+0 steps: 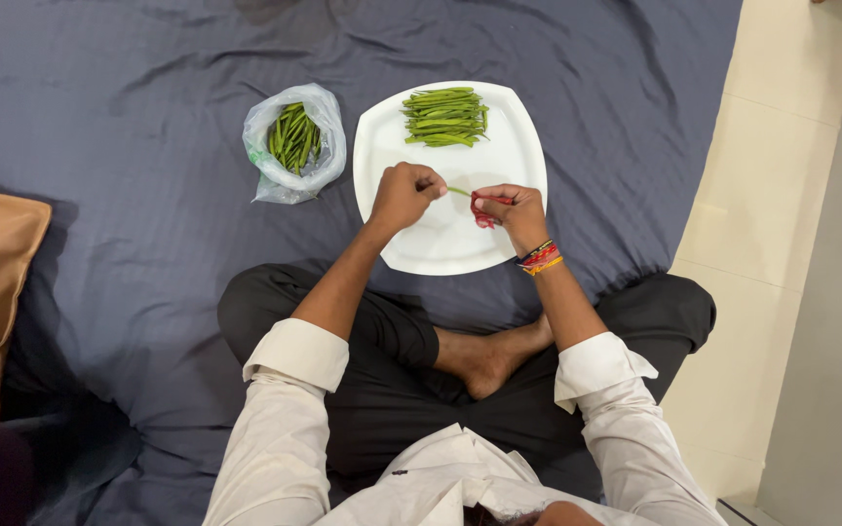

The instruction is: The person takes green beans from a plastic bag, trims their ends with a small blade, and stacks them on a plate.

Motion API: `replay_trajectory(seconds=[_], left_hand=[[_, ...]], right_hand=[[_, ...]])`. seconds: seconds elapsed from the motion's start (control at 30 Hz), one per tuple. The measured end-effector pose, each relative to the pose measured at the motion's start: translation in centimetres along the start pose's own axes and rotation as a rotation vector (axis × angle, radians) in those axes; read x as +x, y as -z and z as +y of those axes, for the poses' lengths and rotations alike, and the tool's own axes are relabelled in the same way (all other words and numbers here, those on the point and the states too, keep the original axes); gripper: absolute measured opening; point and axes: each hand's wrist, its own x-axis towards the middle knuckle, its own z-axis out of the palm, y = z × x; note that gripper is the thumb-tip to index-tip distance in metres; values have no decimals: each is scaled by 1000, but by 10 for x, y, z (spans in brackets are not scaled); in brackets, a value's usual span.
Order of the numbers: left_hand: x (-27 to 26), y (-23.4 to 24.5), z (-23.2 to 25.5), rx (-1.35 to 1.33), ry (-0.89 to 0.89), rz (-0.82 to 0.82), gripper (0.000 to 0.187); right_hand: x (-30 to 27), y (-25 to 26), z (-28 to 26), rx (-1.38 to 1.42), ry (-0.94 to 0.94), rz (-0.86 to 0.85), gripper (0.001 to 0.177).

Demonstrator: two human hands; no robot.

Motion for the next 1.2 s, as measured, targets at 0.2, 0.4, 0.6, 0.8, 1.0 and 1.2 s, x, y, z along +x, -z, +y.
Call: replay_trajectory(seconds=[0.2,0.4,0.6,0.8,1.0,1.2], left_hand=[[8,-7,-18,-283,-32,99,11],[11,-8,-27,-516,134,122,8],[12,-12,-29,-583,124,41,9],[4,-12,-20,-629,176,-103,9],[-7,-21,-15,-458,112,-80,15],[-13,-12,0,-519,-70,-51,9]], right_hand=[[2,12,6,286,-42,19,15],[-1,8,-8,537,-132,-10,32],[-2,2,-3,362,-6,-134,39],[-4,-8,5,55,89,150,17],[-39,-38,-28,-678,847,196,30],[-48,-52,-30,-863,735,136,30]])
